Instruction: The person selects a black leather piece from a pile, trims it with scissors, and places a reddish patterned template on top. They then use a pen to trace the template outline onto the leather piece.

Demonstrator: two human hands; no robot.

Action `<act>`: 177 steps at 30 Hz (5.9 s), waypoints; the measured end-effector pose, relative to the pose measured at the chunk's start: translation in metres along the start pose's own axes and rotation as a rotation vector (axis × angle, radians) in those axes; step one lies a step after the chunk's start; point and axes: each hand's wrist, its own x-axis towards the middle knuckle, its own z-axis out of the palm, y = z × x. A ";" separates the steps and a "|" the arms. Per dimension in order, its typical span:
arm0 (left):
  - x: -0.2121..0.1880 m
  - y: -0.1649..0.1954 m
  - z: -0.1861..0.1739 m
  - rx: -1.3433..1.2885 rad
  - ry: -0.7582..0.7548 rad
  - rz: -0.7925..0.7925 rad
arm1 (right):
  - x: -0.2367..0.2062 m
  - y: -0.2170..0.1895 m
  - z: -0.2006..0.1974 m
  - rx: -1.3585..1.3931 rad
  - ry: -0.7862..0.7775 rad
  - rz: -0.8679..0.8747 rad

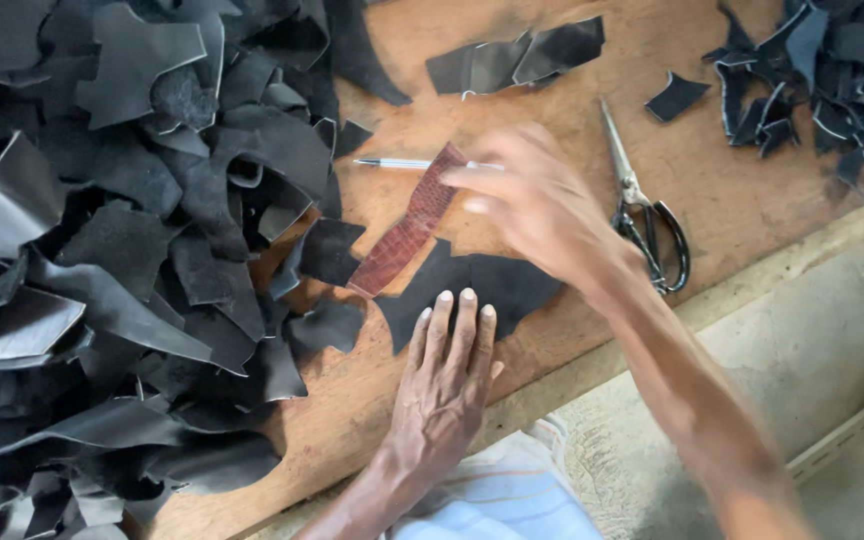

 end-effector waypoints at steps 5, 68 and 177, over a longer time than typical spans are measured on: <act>0.004 0.005 -0.003 0.024 -0.045 0.001 | 0.040 0.013 0.020 0.008 -0.177 -0.181; -0.016 -0.032 -0.043 -0.323 0.385 -0.164 | -0.050 -0.011 -0.001 0.160 -0.171 0.365; 0.022 -0.035 -0.041 -0.032 -0.094 -0.050 | -0.041 -0.008 0.006 0.054 -0.208 0.388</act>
